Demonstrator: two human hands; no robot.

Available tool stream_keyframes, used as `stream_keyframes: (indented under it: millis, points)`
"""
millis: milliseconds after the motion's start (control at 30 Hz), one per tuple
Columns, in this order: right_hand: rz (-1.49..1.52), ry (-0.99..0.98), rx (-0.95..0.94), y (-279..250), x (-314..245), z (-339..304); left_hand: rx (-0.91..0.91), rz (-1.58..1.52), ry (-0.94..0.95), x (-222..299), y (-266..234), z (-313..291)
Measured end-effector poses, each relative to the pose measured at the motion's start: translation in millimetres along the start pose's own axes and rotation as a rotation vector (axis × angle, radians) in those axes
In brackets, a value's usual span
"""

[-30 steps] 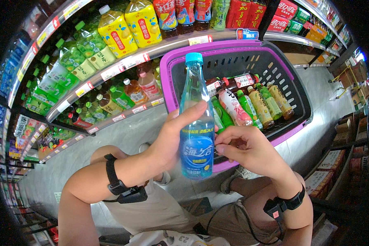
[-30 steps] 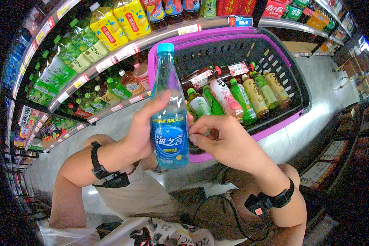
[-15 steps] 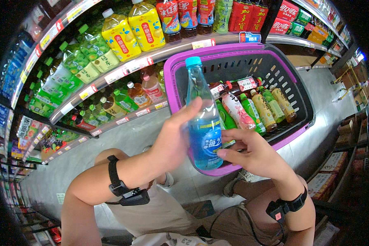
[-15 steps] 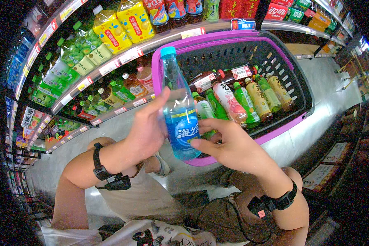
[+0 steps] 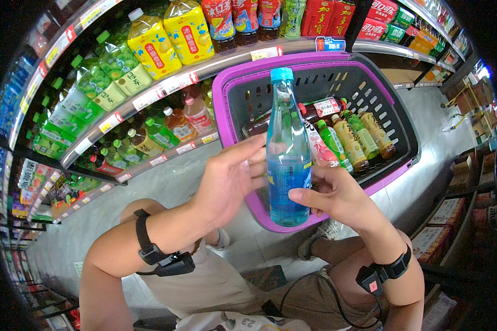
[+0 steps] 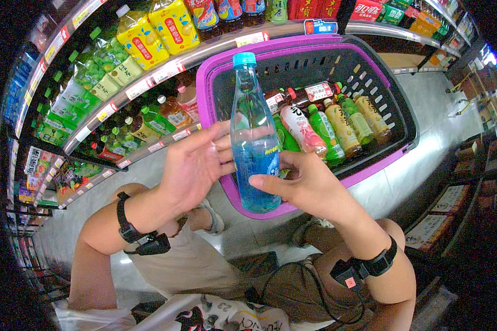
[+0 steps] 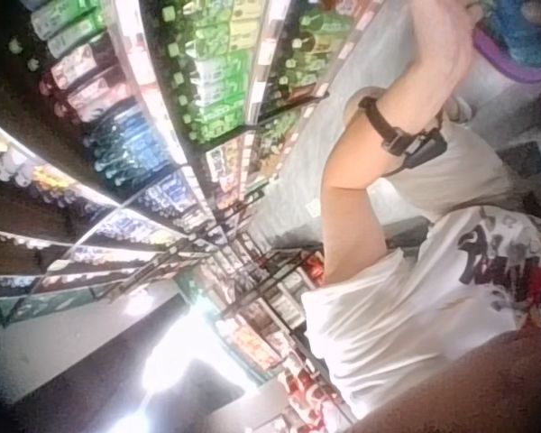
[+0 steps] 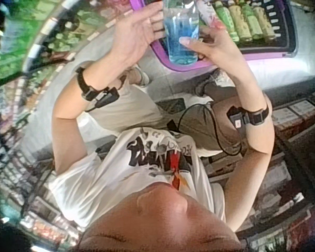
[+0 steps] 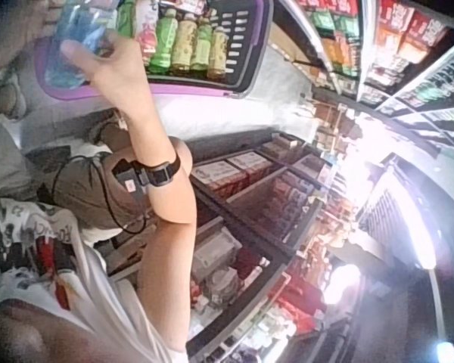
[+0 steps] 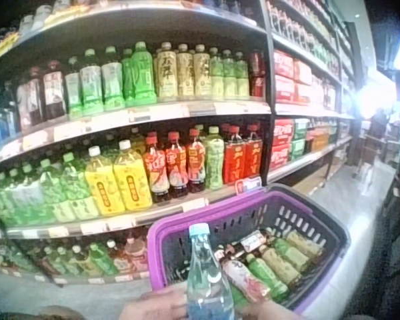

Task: The person picks up a blue bottle from a shopping basket, handles it, and then places it on a supermarket shelf while looking at other bottled drinks.

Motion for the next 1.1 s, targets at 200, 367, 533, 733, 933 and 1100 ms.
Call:
stream_keyframes:
  millis: [200, 367, 533, 733, 933, 1100]
  points:
    - [0.210, -0.029, -0.058, 9, -9, -12, 0.061, 0.098, 0.050, -6, -4, -17]
    - [0.290, -0.043, -0.080, 15, -13, -7, 0.105, 0.136, 0.102, 4, -7, -23]
    - [0.272, -0.043, -0.084, 17, -16, -3, 0.106, 0.197, 0.153, 10, -11, -24]
    - [0.247, -0.070, -0.085, 20, -17, -2, 0.112, 0.224, 0.191, 17, -11, -24]
    - [0.340, -0.029, -0.101, 17, -31, -7, 0.130, 0.245, 0.217, 25, -11, -21]
    - [0.405, -0.019, -0.125, 11, -33, -13, 0.022, 0.237, 0.252, 21, -5, -16]
Point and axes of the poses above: each hand's wrist, its own z-axis towards the middle knuckle, its own y-axis out of the palm, x = y × z, the point moved 8 cm from there along z, towards the middle knuckle, and after that the axes turned 11 degrees about -z, right-handed, at the moved point
